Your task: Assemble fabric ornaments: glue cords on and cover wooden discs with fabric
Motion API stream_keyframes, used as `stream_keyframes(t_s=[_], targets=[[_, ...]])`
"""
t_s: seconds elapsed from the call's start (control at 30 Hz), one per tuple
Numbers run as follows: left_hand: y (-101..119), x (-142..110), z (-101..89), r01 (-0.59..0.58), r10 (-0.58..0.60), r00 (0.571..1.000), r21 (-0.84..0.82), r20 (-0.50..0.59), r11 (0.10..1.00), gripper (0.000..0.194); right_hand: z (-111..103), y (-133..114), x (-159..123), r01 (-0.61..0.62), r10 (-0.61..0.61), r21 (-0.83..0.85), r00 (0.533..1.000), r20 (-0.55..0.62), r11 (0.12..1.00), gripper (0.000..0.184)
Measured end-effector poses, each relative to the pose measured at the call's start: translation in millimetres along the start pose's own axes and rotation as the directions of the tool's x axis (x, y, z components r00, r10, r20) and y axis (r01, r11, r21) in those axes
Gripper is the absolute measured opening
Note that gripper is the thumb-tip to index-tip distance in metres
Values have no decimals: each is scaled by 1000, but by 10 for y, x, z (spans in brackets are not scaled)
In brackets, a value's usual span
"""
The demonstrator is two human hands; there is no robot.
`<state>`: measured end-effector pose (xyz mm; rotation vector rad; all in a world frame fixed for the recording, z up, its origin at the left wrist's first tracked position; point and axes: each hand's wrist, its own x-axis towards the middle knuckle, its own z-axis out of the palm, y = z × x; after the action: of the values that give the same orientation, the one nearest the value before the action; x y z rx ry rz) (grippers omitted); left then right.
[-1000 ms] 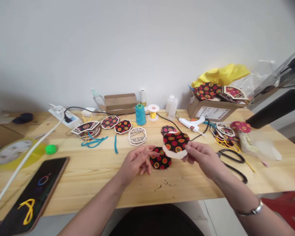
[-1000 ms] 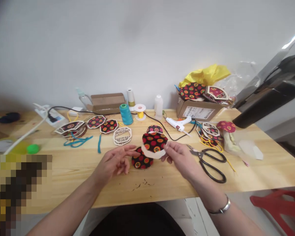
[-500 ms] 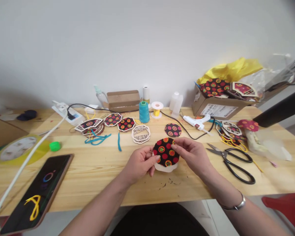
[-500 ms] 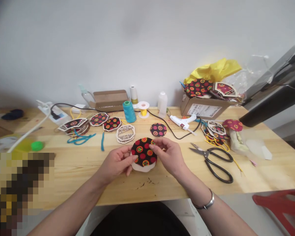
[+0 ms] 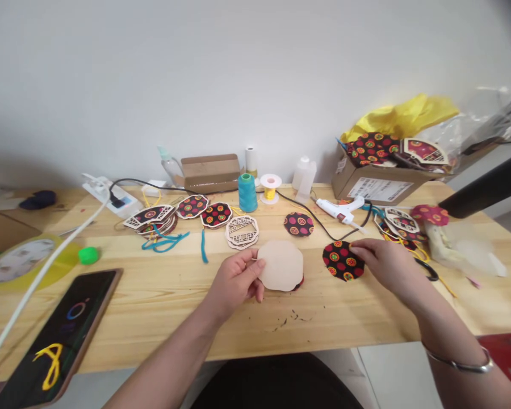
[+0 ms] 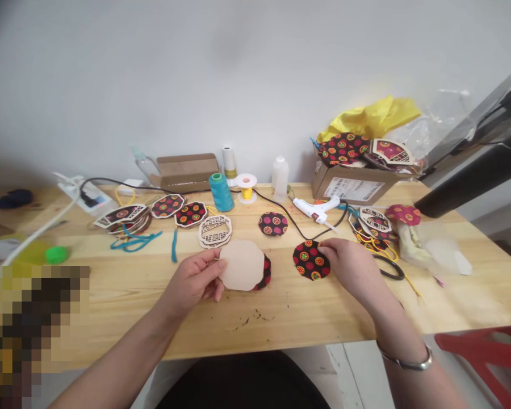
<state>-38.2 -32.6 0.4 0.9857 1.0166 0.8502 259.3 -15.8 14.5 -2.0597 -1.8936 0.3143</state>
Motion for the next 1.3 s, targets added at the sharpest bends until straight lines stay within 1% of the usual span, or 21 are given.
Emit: stream_keyframes(t_s=[0.07, 0.1, 0.13, 0.17, 0.2, 0.23, 0.3, 0.33, 0.37, 0.4, 0.5, 0.63, 0.83, 1.0, 1.1, 1.2, 1.3], targets=[[-7, -2, 3, -2, 2, 1000, -17, -12, 1000, 33, -6, -42, -59, 0, -17, -115, 989, -146, 993, 27], [-9, -2, 2, -8, 8, 1000, -33, -23, 999, 31, 1, -92, -91, 29, -54, -120, 976, -210, 992, 28], [-8, -1, 0, -19, 17, 999, -61, -45, 998, 29, 17, -156, -121, 83, -103, -89, 964, -244, 993, 29], [-5, 3, -5, -42, 33, 996, -102, -85, 994, 27, 40, -229, -149, 154, -158, -32, 957, -243, 987, 28], [3, 11, -13, -80, 58, 988, -153, -145, 985, 24, 70, -306, -174, 224, -212, 34, 954, -211, 974, 27], [13, 21, -24, -136, 89, 971, -209, -222, 968, 21, 108, -384, -196, 276, -258, 95, 952, -162, 957, 24], [39, 51, -56, -267, 138, 914, -308, -382, 913, 18, 195, -531, -238, 336, -330, 160, 942, -61, 928, 18], [51, 69, -75, -316, 142, 886, -351, -441, 881, 16, 241, -596, -260, 358, -359, 169, 933, -28, 918, 16], [61, 87, -94, -343, 131, 870, -391, -476, 854, 15, 286, -654, -285, 380, -386, 174, 923, -2, 908, 13], [68, 104, -113, -350, 111, 864, -427, -492, 834, 14, 327, -705, -313, 401, -410, 173, 912, 17, 900, 11], [66, 141, -155, -323, 52, 873, -494, -486, 807, 13, 425, -817, -407, 482, -490, 142, 871, 33, 865, 6], [49, 152, -165, -293, 27, 886, -512, -464, 807, 10, 492, -888, -506, 584, -585, 62, 811, 1, 809, 8], [62, 130, -148, -271, 19, 898, -519, -439, 811, 6, 520, -974, -541, 628, -628, -15, 778, -1, 778, 14], [76, 125, -135, -270, 21, 899, -515, -438, 814, 6, 565, -1090, -550, 649, -656, -138, 755, -9, 748, 14], [79, 121, -130, -263, 6, 896, -520, -444, 813, 8, 567, -1117, -558, 650, -663, -195, 748, -3, 734, 15], [85, 114, -124, -253, -7, 897, -525, -442, 813, 9, 553, -1106, -562, 648, -662, -219, 749, 12, 729, 17], [92, 108, -119, -241, -8, 904, -524, -428, 817, 7, 556, -1087, -562, 658, -669, -203, 743, 16, 725, 19]])
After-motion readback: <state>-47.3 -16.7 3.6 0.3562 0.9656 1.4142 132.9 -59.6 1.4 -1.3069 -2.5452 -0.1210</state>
